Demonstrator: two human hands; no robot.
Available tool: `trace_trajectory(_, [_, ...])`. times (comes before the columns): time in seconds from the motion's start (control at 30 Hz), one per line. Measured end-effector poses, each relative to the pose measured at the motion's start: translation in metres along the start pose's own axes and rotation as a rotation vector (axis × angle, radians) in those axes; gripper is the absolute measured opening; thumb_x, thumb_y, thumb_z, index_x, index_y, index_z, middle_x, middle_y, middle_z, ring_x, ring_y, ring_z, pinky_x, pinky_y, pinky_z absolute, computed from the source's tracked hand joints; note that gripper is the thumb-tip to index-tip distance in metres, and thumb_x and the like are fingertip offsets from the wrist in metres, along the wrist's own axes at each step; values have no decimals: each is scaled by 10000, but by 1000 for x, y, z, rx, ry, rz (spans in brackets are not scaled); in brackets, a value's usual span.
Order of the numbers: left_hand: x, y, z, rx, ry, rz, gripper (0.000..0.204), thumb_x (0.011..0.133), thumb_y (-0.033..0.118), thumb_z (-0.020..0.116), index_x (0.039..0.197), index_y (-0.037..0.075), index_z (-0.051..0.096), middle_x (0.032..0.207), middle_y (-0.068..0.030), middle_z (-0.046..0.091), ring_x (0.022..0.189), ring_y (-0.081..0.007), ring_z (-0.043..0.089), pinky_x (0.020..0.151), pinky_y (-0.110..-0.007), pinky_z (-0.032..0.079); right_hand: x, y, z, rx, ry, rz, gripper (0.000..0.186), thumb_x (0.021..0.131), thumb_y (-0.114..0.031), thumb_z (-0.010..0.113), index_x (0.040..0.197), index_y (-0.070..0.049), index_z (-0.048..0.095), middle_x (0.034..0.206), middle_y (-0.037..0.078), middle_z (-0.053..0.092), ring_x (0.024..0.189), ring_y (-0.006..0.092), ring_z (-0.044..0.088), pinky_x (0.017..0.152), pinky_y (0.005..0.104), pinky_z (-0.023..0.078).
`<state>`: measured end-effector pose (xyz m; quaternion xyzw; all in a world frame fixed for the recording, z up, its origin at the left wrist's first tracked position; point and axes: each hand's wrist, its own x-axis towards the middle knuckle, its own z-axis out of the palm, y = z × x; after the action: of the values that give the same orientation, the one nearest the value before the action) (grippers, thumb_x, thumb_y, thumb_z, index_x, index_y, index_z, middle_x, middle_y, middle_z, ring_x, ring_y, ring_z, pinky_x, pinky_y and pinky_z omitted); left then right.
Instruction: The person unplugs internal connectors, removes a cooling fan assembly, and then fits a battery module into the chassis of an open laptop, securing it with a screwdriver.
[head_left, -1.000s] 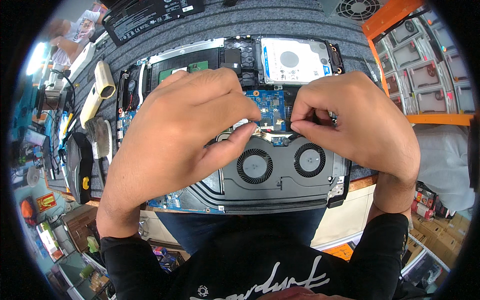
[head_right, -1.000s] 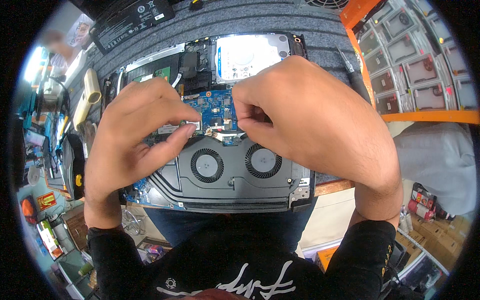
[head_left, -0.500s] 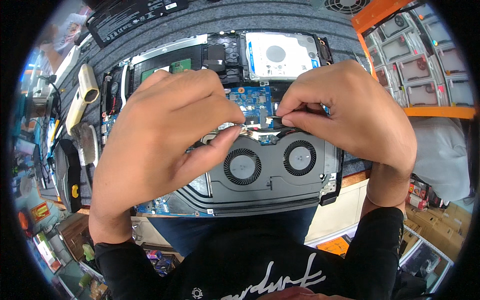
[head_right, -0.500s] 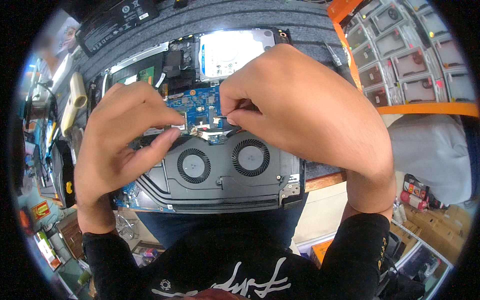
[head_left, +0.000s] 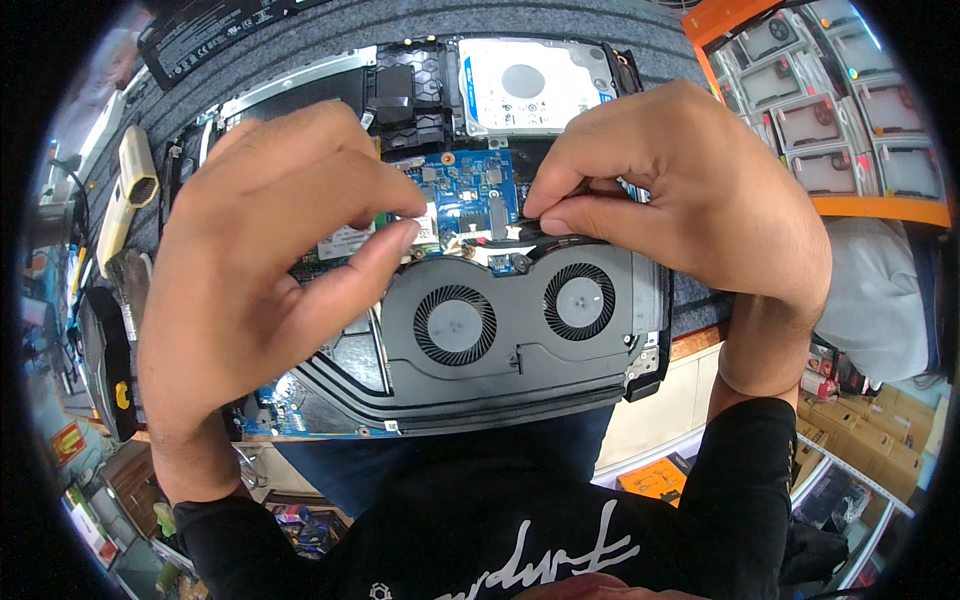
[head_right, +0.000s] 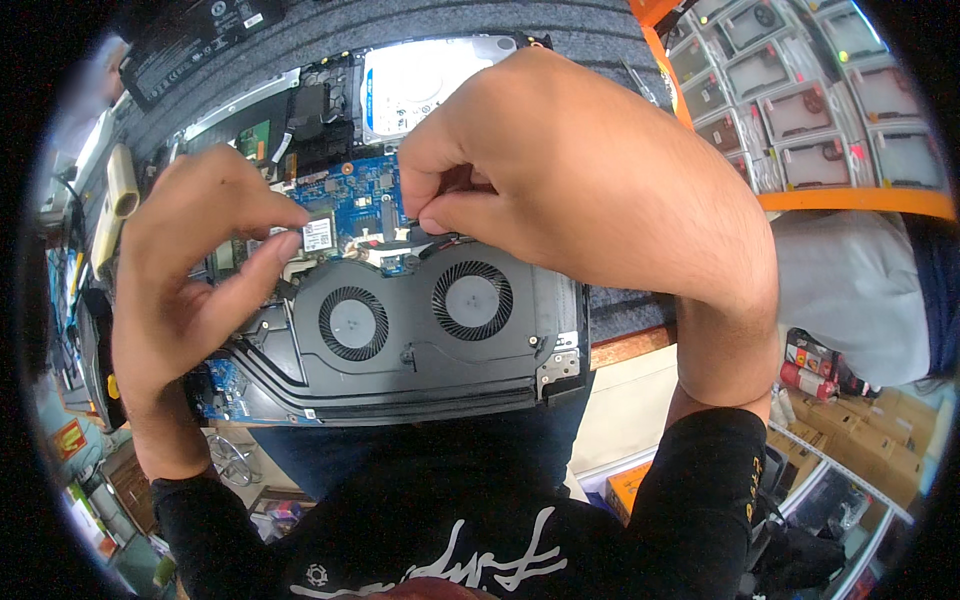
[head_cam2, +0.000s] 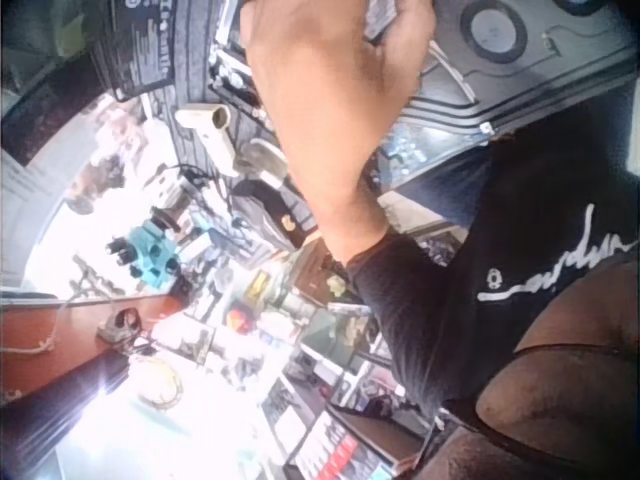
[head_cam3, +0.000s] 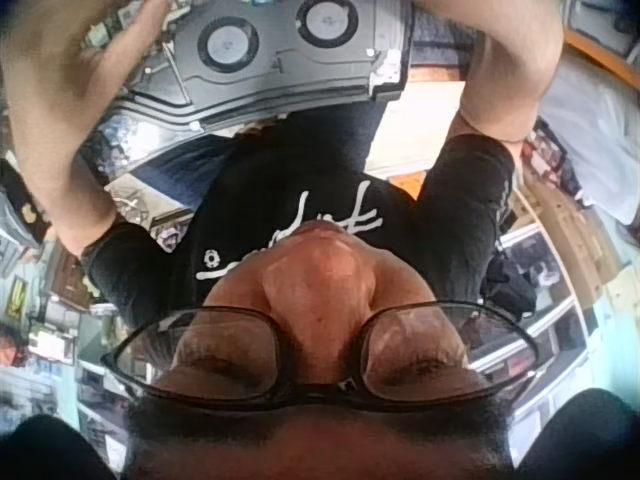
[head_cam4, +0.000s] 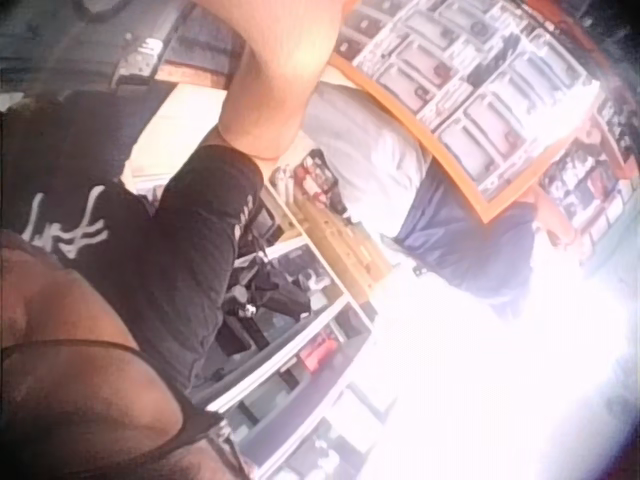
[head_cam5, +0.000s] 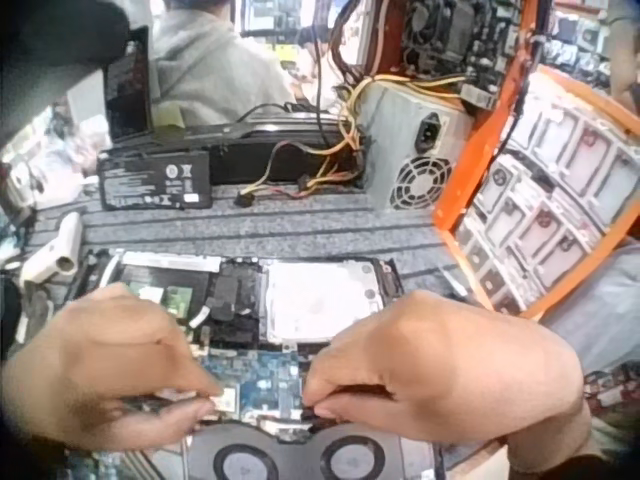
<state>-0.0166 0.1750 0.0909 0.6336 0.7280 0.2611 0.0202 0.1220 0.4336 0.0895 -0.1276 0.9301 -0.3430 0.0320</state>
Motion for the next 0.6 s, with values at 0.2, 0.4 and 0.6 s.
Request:
trace_trajectory(0.2, [-1, 0, -2, -3, 16, -17, 161, 801, 11, 810, 956, 7, 765, 864, -95, 689, 804, -254, 669, 776, -353, 479, -1, -5, -2, 0, -29, 31, 124, 882, -31, 827, 979, 27, 776, 890, 136, 767, 802, 263, 743, 735, 343, 570])
trace_trajectory(0.4, [0, -2, -3, 13, 35, 22, 172, 789, 7, 813, 954, 9, 765, 856, -95, 688, 803, -253, 671, 769, -351, 477, -1, -5, -1, -10, -27, 36, 123, 883, -33, 823, 981, 25, 777, 892, 138, 766, 801, 273, 743, 728, 356, 563])
trace_trajectory(0.6, [-2, 1, -5, 57, 8, 15, 189, 774, 13, 813, 958, 11, 771, 850, -99, 686, 819, -268, 670, 783, -374, 469, -1, 1, -2, -43, -37, -19, 132, 895, -38, 812, 1005, 24, 772, 899, 146, 768, 803, 289, 747, 721, 363, 564])
